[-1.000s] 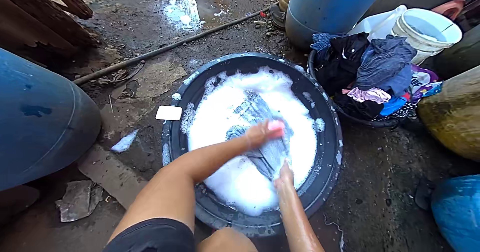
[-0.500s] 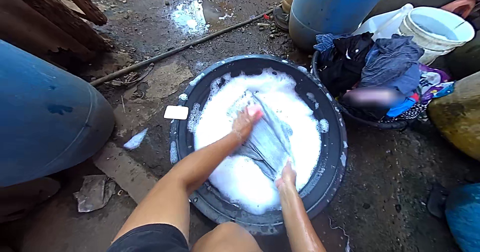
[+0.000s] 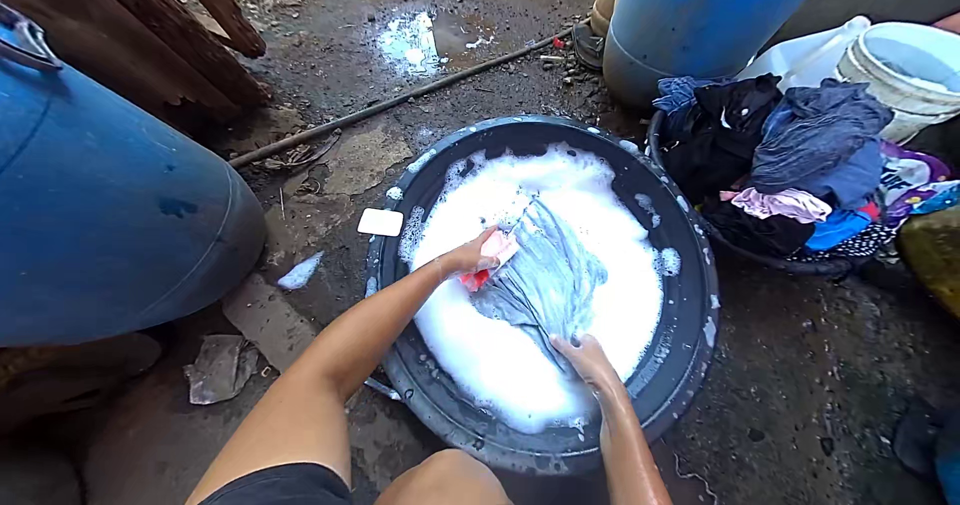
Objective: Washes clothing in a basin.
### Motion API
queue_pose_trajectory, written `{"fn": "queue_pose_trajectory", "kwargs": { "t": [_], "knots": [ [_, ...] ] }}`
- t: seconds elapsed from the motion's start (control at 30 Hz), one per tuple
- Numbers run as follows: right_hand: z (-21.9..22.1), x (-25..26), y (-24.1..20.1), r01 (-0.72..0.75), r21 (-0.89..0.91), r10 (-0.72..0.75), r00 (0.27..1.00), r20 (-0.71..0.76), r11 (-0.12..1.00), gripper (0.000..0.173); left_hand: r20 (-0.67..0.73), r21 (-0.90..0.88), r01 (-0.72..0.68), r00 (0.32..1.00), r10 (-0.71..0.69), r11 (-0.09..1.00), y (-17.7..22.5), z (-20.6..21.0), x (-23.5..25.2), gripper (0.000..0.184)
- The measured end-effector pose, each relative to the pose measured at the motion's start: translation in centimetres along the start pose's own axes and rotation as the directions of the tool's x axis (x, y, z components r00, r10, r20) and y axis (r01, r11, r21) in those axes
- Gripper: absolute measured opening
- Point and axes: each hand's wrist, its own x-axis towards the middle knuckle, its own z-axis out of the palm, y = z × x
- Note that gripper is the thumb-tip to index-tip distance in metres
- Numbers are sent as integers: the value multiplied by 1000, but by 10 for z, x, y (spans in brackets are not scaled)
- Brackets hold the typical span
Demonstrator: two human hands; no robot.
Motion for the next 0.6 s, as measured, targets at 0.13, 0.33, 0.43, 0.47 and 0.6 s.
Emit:
{"fn": "queue_pose_trajectory", "kwargs": {
  "t": [0.13, 0.33, 0.43, 0.47, 0.6],
  "knots": [
    [-12, 13, -4, 205, 526, -113, 973, -201, 825, 30, -73, -165, -164, 985, 154, 973, 44, -20, 10, 83],
    [12, 62, -21, 314, 827, 141, 897, -420, 467, 47, -269, 538, -241, 859, 435, 808, 65, 84, 20, 75],
    [11, 66, -16, 243, 792, 253, 860, -443, 560, 48, 36, 655, -226, 963, 269, 721, 52, 108, 6, 65],
    [10, 62, -16, 199, 784, 273, 864, -423, 588, 47, -3, 672, -166, 974, 227, 722, 43, 92, 12, 61],
    [7, 55, -22, 154, 715, 209, 896, -392, 682, 48, -278, 626, 76, 952, 131, 776, 35, 68, 33, 66]
  ]
}}
